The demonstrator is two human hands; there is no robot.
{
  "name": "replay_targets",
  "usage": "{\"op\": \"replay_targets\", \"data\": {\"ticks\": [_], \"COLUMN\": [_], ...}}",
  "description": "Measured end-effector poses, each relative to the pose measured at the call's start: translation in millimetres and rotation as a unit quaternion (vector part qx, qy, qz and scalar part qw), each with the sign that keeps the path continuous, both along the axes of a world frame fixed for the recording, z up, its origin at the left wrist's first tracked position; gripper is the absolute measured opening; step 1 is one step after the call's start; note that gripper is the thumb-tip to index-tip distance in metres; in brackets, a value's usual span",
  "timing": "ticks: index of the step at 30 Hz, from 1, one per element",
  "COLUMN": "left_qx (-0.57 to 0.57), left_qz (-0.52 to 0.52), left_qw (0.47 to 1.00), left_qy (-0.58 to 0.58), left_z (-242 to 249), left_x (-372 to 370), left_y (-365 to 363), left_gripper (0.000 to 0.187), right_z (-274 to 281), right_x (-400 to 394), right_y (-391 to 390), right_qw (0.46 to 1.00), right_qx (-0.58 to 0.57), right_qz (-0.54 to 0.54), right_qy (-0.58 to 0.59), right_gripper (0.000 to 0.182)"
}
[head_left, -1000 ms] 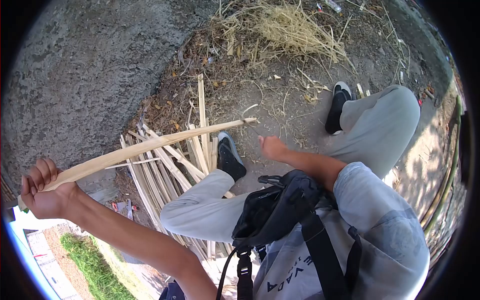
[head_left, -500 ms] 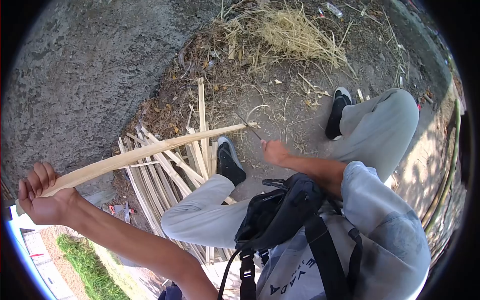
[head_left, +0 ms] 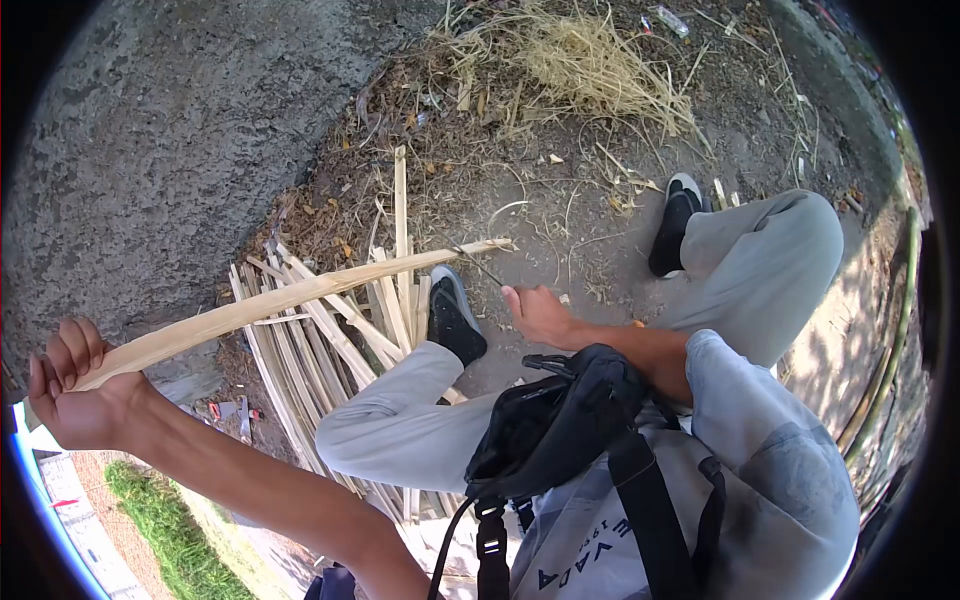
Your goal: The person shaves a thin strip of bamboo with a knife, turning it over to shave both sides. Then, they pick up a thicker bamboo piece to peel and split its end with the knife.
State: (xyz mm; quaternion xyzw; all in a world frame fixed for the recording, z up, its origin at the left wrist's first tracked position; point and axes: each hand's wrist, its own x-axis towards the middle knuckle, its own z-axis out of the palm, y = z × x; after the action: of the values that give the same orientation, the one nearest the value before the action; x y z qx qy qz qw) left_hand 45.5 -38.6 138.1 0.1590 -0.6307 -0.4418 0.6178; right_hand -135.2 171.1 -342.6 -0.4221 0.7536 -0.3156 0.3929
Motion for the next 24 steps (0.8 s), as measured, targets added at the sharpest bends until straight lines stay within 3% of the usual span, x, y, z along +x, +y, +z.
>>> {"op": "replay_targets", "data": {"ticks": [4,6,8,11,13,14,16,17,18,20,23,24], "left_qx": [-0.015,-0.023,-0.013,-0.005,-0.011,-0.023,-0.013,-0.010,0.003,0.000,0.003,0.001], "left_qz": [0.096,0.078,0.066,0.041,0.034,0.081,0.060,0.048,-0.050,-0.004,0.013,0.014], "left_qw": [0.995,0.997,0.998,0.999,0.999,0.996,0.998,0.999,0.999,1.000,1.000,1.000], "left_qy": [0.013,0.002,-0.001,0.004,0.006,0.006,-0.002,-0.005,-0.015,0.006,0.006,0.006], "left_z": [-5.6,-3.2,-6.1,-0.6,-0.6,-3.5,-0.5,-0.4,4.8,0.4,3.2,2.5], "left_x": [-19.8,-19.2,-13.9,-9.8,-7.5,-18.7,-18.2,-16.1,1.4,-7.5,-8.2,-7.1], "left_y": [12.2,10.6,10.3,0.5,-3.6,1.7,1.9,1.5,-10.9,-8.3,-12.3,-14.2], "left_gripper": [0.033,0.034,0.035,0.036,0.036,0.035,0.035,0.035,0.034,0.034,0.035,0.035], "right_z": [-62.2,-71.1,-52.8,3.4,-3.9,-10.9,-59.0,-57.5,-57.7,1.0,14.5,4.6], "right_x": [-18.1,-25.0,-21.8,0.3,2.7,1.8,-15.6,-26.5,-27.1,-34.0,-8.9,-7.7], "right_y": [15.3,4.5,-10.0,-3.2,3.4,4.9,15.5,12.3,2.6,-13.5,-8.1,-5.4], "right_qw": [0.996,0.993,0.992,1.000,1.000,1.000,0.994,0.986,0.982,0.956,1.000,1.000], "right_qx": [0.082,0.111,0.125,0.000,0.003,0.000,0.106,0.157,0.186,0.257,-0.007,0.013], "right_qz": [0.016,0.018,0.014,0.006,-0.008,-0.017,0.002,0.010,0.008,0.020,0.009,0.007], "right_qy": [0.042,0.029,-0.029,0.000,0.002,0.005,0.033,0.047,-0.018,-0.138,-0.019,-0.007], "right_gripper": [0.057,0.056,0.056,0.059,0.058,0.057,0.057,0.057,0.057,0.058,0.056,0.056]}}
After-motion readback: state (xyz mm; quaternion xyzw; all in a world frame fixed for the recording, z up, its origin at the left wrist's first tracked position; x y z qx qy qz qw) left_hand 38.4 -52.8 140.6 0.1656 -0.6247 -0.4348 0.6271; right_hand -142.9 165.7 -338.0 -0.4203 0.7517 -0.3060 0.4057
